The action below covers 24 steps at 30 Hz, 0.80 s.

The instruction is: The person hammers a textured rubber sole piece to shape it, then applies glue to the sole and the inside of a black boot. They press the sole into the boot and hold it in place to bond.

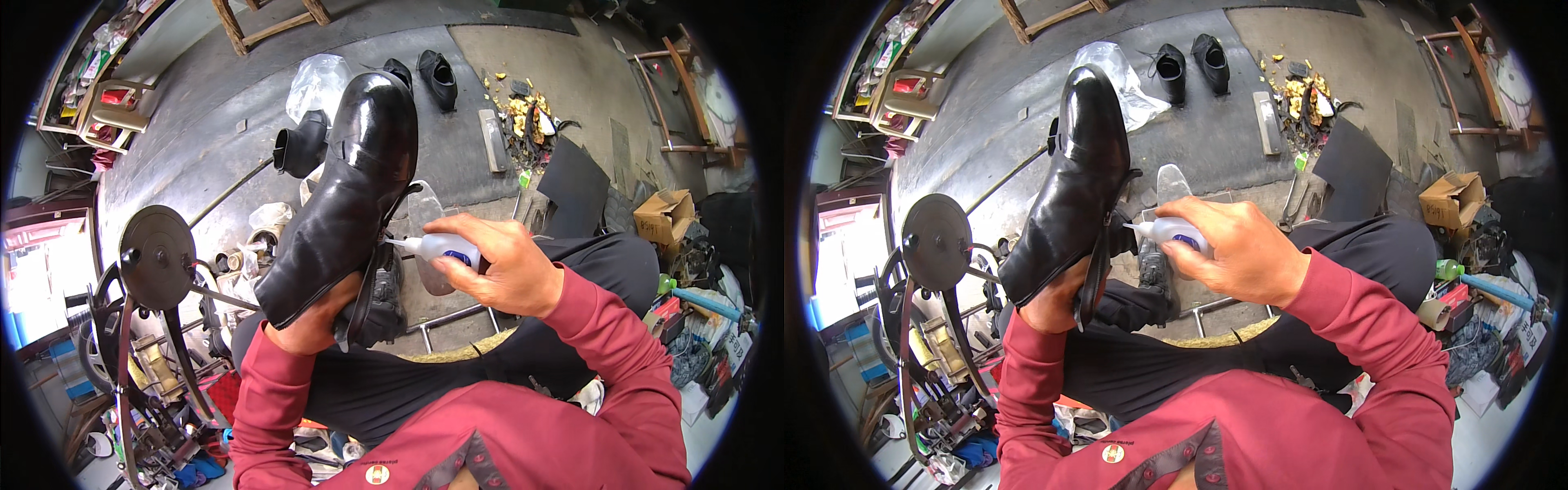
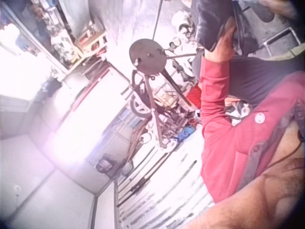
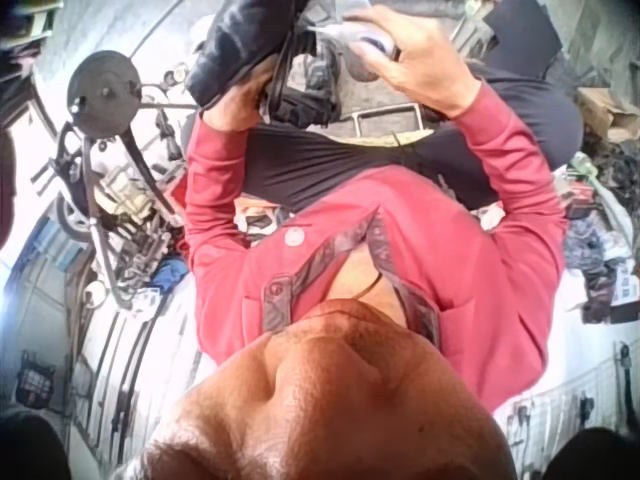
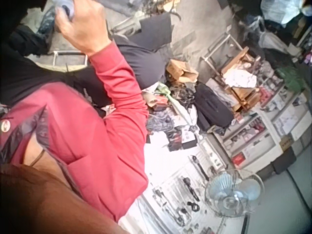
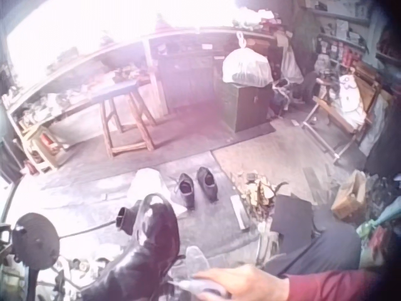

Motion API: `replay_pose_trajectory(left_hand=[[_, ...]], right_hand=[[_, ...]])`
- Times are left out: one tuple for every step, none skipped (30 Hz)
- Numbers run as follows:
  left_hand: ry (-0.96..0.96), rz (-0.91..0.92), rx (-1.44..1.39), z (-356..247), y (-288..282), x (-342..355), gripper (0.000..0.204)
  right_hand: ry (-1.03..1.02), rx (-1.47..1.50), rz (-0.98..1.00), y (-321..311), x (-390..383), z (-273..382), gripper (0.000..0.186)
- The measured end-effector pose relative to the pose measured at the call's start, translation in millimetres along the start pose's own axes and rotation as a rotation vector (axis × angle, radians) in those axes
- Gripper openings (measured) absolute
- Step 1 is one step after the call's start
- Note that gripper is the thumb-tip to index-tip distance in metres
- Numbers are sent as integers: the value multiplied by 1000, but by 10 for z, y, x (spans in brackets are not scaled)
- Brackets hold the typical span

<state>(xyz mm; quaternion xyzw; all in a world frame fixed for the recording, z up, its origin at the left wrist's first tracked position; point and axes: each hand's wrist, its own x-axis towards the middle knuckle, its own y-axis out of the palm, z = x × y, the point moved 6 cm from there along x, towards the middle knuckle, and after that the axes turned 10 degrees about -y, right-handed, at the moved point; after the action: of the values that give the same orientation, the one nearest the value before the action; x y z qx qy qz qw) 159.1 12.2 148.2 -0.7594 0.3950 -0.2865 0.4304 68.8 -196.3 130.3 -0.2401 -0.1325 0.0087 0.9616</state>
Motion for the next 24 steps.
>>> replay_pose_trajectory(left_hand=[[-8, 20, -11, 0, 11, 4, 40], [-21, 36, -12, 2, 20, 10, 39], [-21, 44, -26, -6, 25, 18, 38], [-27, 49, -31, -11, 29, 27, 37], [-32, 53, -36, -15, 35, 39, 36], [-17, 43, -48, -29, 31, 51, 36], [-3, 31, -59, -41, 25, 63, 35], [11, 19, -71, -52, 18, 73, 34], [9, 27, -75, -54, 25, 81, 34], [8, 33, -78, -54, 31, 88, 34], [6, 39, -81, -55, 38, 90, 33], [0, 41, -83, -51, 43, 90, 33], [-6, 42, -85, -48, 50, 85, 32], [-24, 43, -75, -38, 60, 79, 32], [-35, 55, -97, -31, 71, 67, 32], [-58, 65, -106, -15, 85, 54, 31], [-91, 77, -112, 10, 99, 41, 31], [-102, 82, -124, 22, 111, 27, 30], [-123, 90, -134, 41, 124, 14, 30], [-141, 75, -149, 59, 124, 5, 29], [-153, 71, -137, 74, 131, -5, 28], [-161, 47, -131, 80, 129, -11, 26], [-190, 35, -110, 103, 122, -19, 25], [-169, -6, -121, 93, 96, -24, 23]], right_hand=[[10, -6, -2, 3, -1, -2, 35], [18, -18, -5, 7, -1, -2, 35], [25, -29, -10, 11, -1, 1, 34], [30, -33, -15, 16, 1, 6, 33], [33, -37, -21, 22, 1, 12, 33], [30, -45, -25, 28, 3, 22, 32], [34, -57, -25, 35, 3, 25, 32], [32, -73, -23, 40, 3, 31, 31], [25, -88, -28, 45, 5, 38, 30], [19, -86, -30, 51, 5, 42, 30], [8, -83, -41, 53, 6, 50, 30], [-2, -84, -46, 56, 8, 55, 31], [1, -82, -48, 58, 5, 54, 31], [3, -83, -45, 63, 5, 52, 31], [6, -86, -42, 65, 3, 52, 31], [13, -63, -52, 60, 1, 51, 31], [19, -40, -62, 54, 0, 50, 30], [26, -17, -70, 44, -2, 50, 30], [32, 24, -95, 24, -4, 50, 31], [36, 65, -117, -1, -7, 46, 32], [43, 97, -134, -26, -11, 39, 33], [-15, 39, -160, -78, -6, 56, 41], [21, 86, -181, -112, -20, 18, 42], [64, 132, -201, -146, -38, -39, 44]])
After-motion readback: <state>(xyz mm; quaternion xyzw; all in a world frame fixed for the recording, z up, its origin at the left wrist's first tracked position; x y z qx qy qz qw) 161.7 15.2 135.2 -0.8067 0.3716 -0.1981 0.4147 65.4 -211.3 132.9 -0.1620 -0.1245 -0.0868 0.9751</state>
